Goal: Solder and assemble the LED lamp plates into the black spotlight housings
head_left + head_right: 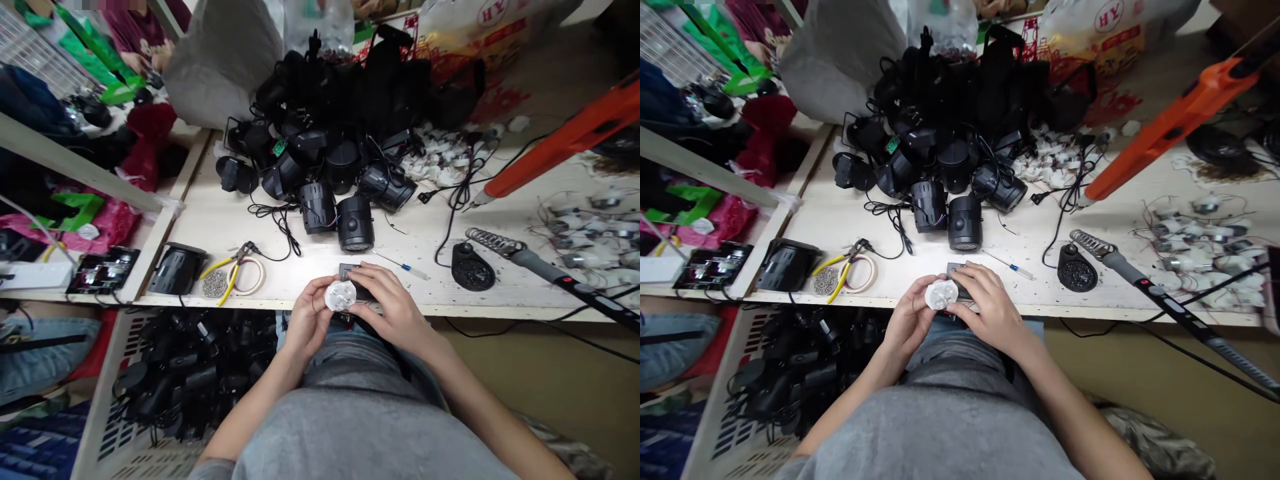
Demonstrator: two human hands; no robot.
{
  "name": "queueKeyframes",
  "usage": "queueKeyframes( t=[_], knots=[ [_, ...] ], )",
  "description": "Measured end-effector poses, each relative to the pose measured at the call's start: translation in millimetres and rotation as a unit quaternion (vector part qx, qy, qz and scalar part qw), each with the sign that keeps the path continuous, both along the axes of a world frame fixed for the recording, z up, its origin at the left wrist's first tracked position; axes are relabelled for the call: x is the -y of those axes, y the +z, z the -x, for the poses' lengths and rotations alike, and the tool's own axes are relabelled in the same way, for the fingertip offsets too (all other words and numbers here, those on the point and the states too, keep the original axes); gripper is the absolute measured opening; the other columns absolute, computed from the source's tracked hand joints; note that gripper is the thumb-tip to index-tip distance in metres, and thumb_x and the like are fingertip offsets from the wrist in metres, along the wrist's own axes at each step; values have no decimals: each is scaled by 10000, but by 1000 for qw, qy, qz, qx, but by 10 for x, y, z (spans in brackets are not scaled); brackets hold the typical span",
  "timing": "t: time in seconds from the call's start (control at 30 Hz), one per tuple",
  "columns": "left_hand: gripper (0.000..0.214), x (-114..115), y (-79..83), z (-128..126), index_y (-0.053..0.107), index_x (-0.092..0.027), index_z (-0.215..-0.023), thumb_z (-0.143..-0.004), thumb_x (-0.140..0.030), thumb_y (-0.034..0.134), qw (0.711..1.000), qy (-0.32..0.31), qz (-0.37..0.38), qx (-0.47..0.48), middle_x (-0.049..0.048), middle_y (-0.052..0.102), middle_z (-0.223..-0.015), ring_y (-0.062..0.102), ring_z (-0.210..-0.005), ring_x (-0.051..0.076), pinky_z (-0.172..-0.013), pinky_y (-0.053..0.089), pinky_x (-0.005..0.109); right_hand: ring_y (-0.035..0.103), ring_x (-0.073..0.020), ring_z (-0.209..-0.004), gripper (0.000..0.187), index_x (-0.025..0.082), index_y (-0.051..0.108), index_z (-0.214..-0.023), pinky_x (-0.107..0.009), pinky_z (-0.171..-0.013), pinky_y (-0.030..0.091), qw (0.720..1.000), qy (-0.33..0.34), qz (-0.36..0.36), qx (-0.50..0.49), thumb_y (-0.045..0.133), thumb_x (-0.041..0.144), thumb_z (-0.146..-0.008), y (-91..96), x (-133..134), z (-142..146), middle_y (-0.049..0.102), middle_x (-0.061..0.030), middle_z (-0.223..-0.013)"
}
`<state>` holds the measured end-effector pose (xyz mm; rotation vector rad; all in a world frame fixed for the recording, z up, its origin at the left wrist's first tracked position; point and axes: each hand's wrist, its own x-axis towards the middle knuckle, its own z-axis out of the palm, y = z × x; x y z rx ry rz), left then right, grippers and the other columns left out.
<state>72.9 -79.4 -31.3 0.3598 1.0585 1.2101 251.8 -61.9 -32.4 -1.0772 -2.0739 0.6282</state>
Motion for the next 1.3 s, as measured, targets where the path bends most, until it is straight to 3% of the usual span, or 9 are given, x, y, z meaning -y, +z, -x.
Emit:
queueKeyframes(
  t=[0.2, 0.43, 0.63, 0.9, 1.0, 1.1, 1.17, 1.3],
  knots=[
    [313, 28, 60, -80, 725, -177, -881, -627, -302, 858, 998, 12, 8, -56, 29, 733, -854, 676, -757, 138, -663, 558, 220, 672, -247, -962, 367, 236, 653, -1304, -506, -986, 519, 1000, 0, 15, 3, 551, 395, -989, -9, -13, 21, 746, -82, -1009],
    [312, -12, 14, -97, 753, -157, -848, -649, -374, 860, 988, -1, -22, -155, 30, 741, -743, 662, -635, 138, -599, 553, 237, 662, -214, -823, 317, 207, 705, -1199, -404, -847, 537, 994, -55, 91, -31, 598, 326, -925, 40, -28, -7, 708, -42, -812],
    [338, -6, -47, -100, 763, -151, -832, -636, -398, 886, 986, 6, -33, -160, 33, 740, -727, 683, -611, 131, -645, 588, 256, 583, -171, -645, 304, 202, 769, -1047, -319, -644, 484, 966, -147, 200, -65, 642, 381, -836, 86, -90, -11, 650, -21, -701],
    [335, 45, -122, -73, 751, -153, -822, -623, -372, 908, 985, 7, -49, -165, 24, 727, -728, 665, -640, 120, -641, 591, 244, 521, -131, -601, 384, 171, 768, -1012, -265, -563, 406, 926, -154, 314, -146, 638, 472, -811, 52, -121, -53, 599, -6, -662],
    [282, 76, -168, -71, 734, -157, -817, -662, -339, 883, 974, 14, -89, -206, 22, 711, -773, 668, -678, 119, -644, 585, 227, 508, -126, -615, 369, 170, 762, -982, -254, -567, 416, 911, -147, 333, -193, 676, 469, -783, 49, -132, -71, 573, -1, -651],
    [130, 123, -177, -77, 725, -168, -810, -770, -266, 800, 934, 19, -177, -310, 28, 691, -805, 668, -723, 123, -646, 568, 213, 500, -125, -624, 361, 174, 753, -960, -255, -577, 420, 900, -149, 345, -222, 699, 474, -766, 50, -131, -62, 563, 1, -647],
    [46, 164, -165, -82, 716, -178, -815, -857, -195, 708, 880, -6, -266, -393, 29, 685, -795, 665, -740, 127, -658, 560, 219, 498, -124, -620, 365, 173, 752, -950, -257, -582, 421, 894, -161, 344, -237, 704, 475, -750, 49, -122, -40, 561, 3, -643],
    [173, 229, -153, -87, 677, -181, -881, -928, -64, 559, 762, -91, -431, -474, 32, 695, -807, 673, -772, 125, -706, 564, 230, 497, -119, -597, 384, 169, 766, -963, -252, -567, 421, 900, -193, 323, -221, 685, 477, -750, 42, -92, 7, 563, 7, -633]
  ],
)
